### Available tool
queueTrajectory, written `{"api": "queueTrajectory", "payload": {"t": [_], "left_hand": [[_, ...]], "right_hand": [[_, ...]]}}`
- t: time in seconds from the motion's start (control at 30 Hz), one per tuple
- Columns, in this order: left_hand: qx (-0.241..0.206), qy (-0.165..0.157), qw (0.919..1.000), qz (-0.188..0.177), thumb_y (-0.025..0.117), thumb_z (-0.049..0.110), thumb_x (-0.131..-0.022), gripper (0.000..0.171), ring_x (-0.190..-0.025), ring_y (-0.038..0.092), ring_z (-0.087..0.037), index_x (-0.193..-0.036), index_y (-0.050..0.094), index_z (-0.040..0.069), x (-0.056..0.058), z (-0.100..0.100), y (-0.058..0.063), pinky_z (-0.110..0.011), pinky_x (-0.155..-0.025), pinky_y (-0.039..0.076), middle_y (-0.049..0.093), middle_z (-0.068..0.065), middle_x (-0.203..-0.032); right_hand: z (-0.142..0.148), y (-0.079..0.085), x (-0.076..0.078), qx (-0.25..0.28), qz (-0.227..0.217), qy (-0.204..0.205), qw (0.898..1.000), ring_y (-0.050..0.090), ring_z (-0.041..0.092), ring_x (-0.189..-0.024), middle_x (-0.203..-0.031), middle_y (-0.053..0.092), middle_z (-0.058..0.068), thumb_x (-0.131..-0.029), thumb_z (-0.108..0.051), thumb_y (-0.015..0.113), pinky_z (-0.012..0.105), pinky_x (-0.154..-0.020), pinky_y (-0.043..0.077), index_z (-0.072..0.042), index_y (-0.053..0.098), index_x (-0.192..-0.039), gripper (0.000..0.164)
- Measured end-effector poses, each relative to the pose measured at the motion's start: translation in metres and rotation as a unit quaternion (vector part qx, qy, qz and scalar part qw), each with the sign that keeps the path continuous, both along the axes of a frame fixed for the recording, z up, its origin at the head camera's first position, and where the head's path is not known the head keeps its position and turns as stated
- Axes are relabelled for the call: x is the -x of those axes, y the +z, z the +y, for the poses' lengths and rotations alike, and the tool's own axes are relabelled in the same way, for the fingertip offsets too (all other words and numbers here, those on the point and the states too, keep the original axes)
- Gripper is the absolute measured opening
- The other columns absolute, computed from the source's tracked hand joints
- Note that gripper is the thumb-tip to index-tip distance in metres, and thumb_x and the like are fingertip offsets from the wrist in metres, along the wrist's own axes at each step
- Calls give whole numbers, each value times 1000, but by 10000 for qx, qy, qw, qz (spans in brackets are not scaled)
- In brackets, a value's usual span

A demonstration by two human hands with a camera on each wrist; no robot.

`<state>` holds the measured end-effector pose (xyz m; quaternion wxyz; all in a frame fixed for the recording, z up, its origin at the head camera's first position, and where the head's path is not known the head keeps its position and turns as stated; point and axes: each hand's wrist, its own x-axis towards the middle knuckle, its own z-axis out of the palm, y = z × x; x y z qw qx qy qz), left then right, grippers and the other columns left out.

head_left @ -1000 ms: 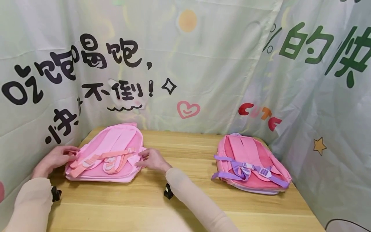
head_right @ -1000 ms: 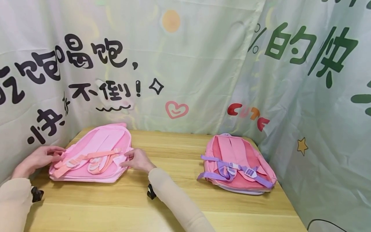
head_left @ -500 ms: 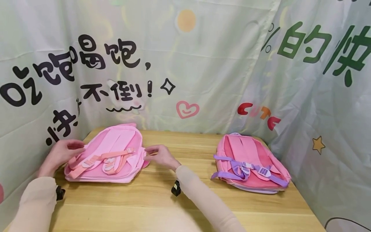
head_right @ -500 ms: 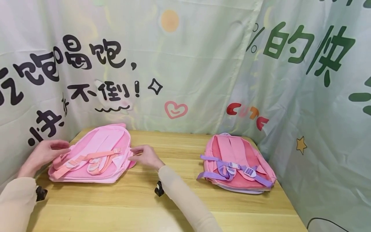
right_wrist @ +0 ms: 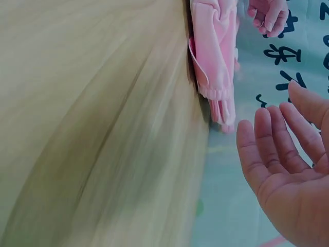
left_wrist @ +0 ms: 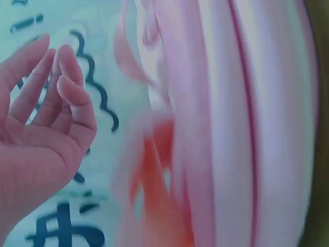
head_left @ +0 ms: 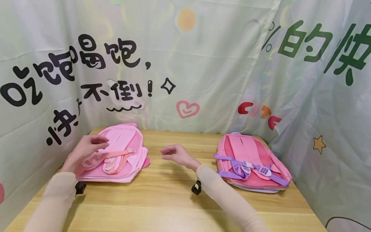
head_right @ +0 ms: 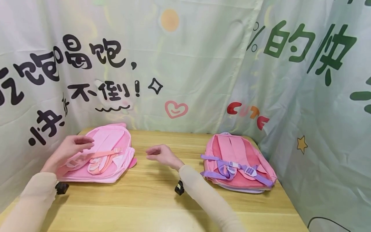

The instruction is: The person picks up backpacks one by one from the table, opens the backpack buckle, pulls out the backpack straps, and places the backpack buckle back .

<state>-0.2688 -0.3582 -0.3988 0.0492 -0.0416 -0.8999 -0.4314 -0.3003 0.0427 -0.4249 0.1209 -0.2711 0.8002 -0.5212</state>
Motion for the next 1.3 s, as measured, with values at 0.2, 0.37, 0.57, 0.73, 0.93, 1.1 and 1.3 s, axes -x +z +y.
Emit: {"api": "queueTrajectory", "payload": {"t": [0.2,0.37,0.57,0.73,0.93,1.1,1.3], "left_hand": [[-173,-147,9997,-20,69,31,-92,42,-89,63,-12,-118,65,-1,12,38,2,-24,-75,50,69,-15,-108],[-613,-227,9977,-172,69,25,-92,36,-88,62,-18,-115,66,-2,19,73,0,-30,-75,54,69,-16,-105],[-1126,-468,9921,-307,69,18,-92,30,-79,62,-17,-111,66,-4,30,114,-4,-34,-70,57,68,-16,-94],[-1011,-583,9931,-125,68,16,-92,23,-75,62,-15,-105,68,-2,36,147,-6,-36,-68,55,69,-15,-90],[-1211,-779,9895,-104,67,14,-92,20,-77,65,-21,-104,69,-2,38,182,-9,-33,-71,53,70,-13,-87],[-1482,-1005,9837,-164,68,15,-92,18,-76,65,-24,-100,70,-2,39,213,-10,-27,-65,50,69,-13,-85],[-1647,-1207,9787,-196,70,12,-90,15,-71,65,-22,-97,71,-1,40,244,-10,-26,-60,49,68,-3,-75]], "right_hand": [[32,7,-3,41,-183,23,9998,67,13,-97,-119,68,20,-92,-15,68,28,-85,55,-6,70,-118,27],[61,13,-3,64,-279,-70,9996,66,32,-106,-121,66,22,-93,-14,67,35,-86,56,-3,67,-121,30],[100,21,-1,-101,-190,-386,9990,64,36,-106,-116,69,14,-93,-17,67,31,-80,55,-3,67,-121,31],[131,27,0,-287,-194,-600,9976,65,28,-104,-119,69,12,-93,-20,67,34,-80,55,-6,67,-123,33],[162,28,1,-550,-343,-695,9955,65,25,-104,-123,67,14,-93,-27,67,44,-87,53,-8,65,-126,38],[184,26,0,-545,-289,-685,9957,61,34,-115,-126,65,15,-93,-25,68,44,-94,52,-5,63,-127,40],[211,25,0,-684,-216,-924,9931,65,22,-109,-118,69,11,-89,-26,72,30,-92,50,-9,66,-123,38]]}}
